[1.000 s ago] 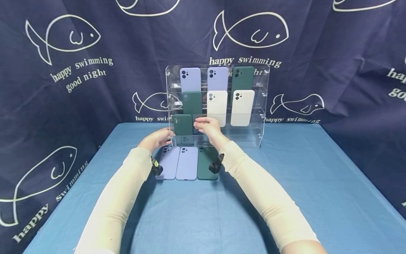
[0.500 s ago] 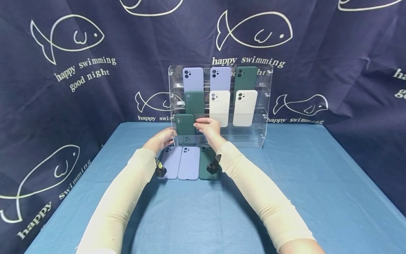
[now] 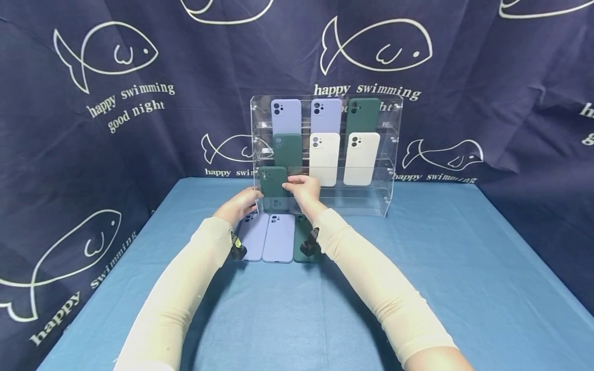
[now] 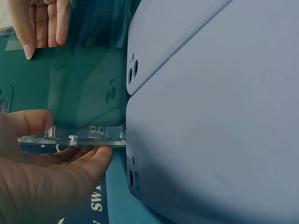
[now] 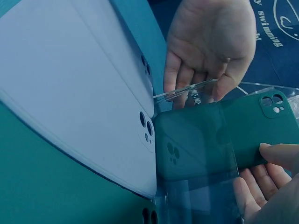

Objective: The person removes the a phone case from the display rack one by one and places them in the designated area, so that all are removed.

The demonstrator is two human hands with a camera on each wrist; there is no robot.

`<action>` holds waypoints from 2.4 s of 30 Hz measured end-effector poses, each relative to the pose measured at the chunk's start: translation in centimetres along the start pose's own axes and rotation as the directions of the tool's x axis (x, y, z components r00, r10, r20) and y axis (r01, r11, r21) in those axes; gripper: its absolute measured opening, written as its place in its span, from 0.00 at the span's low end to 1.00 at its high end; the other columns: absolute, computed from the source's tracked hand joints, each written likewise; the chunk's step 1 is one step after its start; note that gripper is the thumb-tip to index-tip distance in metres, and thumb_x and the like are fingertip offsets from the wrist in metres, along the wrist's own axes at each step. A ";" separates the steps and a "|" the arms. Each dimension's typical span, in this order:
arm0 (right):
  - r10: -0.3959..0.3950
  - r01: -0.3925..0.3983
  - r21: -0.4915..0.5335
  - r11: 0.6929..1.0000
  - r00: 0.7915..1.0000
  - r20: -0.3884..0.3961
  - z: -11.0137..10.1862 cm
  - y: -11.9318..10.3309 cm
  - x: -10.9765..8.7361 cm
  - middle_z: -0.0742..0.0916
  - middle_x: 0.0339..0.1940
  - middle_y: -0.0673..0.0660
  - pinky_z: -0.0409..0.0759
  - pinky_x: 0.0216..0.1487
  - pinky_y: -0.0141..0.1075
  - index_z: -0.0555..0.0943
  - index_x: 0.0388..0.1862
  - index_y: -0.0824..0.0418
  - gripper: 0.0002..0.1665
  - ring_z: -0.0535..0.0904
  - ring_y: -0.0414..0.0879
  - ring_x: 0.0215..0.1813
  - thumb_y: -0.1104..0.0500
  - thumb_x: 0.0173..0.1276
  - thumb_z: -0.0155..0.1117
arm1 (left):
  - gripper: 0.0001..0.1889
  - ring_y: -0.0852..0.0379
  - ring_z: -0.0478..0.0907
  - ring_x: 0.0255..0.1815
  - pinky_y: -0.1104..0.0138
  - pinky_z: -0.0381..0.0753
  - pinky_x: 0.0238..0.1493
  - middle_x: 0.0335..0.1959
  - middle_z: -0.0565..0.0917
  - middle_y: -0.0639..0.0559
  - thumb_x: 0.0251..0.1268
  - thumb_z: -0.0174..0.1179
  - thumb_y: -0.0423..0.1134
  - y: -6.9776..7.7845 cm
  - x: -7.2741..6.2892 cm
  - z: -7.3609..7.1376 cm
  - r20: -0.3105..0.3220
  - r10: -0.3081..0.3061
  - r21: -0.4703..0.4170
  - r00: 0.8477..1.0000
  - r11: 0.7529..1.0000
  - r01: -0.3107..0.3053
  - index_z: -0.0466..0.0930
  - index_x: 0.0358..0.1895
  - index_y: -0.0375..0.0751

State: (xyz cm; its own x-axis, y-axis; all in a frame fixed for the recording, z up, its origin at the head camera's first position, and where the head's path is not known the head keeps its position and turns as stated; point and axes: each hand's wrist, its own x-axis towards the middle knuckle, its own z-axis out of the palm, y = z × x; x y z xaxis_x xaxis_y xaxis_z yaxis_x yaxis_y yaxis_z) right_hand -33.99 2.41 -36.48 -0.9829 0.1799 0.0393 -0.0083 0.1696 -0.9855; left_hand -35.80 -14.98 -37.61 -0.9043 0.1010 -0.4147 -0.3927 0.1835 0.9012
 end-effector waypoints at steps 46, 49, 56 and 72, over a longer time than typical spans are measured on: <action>-0.153 0.148 0.242 0.959 0.988 0.001 -4.7 -2.1 -0.7 0.86 0.53 0.63 0.87 0.51 0.35 0.83 0.52 0.68 0.20 0.85 0.51 0.52 0.62 0.62 0.70 | 0.37 0.52 0.45 0.80 0.61 0.60 0.77 0.80 0.45 0.46 0.71 0.45 0.35 -2.5 5.7 -0.9 -0.021 0.003 0.066 1.000 0.998 -0.002 0.39 0.79 0.48; -0.155 0.152 0.243 0.958 0.988 -0.007 -5.2 -2.0 -0.8 0.86 0.52 0.63 0.87 0.50 0.34 0.83 0.52 0.68 0.20 0.86 0.48 0.49 0.62 0.61 0.71 | 0.35 0.49 0.40 0.80 0.58 0.51 0.81 0.80 0.41 0.44 0.73 0.40 0.33 -0.8 1.5 0.2 -0.015 -0.010 0.051 1.000 0.999 0.010 0.36 0.79 0.44; -0.168 0.158 0.258 0.953 0.986 0.018 -6.4 -2.2 -1.4 0.86 0.51 0.67 0.87 0.51 0.39 0.82 0.52 0.71 0.20 0.86 0.41 0.39 0.64 0.61 0.71 | 0.35 0.49 0.38 0.81 0.59 0.49 0.81 0.80 0.40 0.45 0.75 0.42 0.34 0.5 -0.8 0.3 0.014 -0.051 0.017 0.999 0.999 0.051 0.36 0.79 0.43; -0.045 0.018 0.257 0.966 0.994 0.098 -9.6 -0.2 -3.2 0.84 0.54 0.69 0.85 0.55 0.46 0.78 0.56 0.74 0.23 0.84 0.36 0.33 0.65 0.64 0.68 | 0.36 0.50 0.40 0.80 0.59 0.50 0.81 0.80 0.42 0.47 0.78 0.43 0.37 -0.1 -0.2 0.0 0.022 -0.026 0.076 0.999 0.997 0.025 0.32 0.79 0.46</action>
State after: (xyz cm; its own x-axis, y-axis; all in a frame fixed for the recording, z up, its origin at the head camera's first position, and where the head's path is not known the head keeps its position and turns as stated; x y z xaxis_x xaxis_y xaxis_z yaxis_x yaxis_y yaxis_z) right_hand -29.08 11.05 -34.81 -0.9948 0.0763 0.0673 -0.0735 -0.0821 -0.9939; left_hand -35.59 -15.01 -37.58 -0.8898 0.1174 -0.4410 -0.4010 0.2599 0.8784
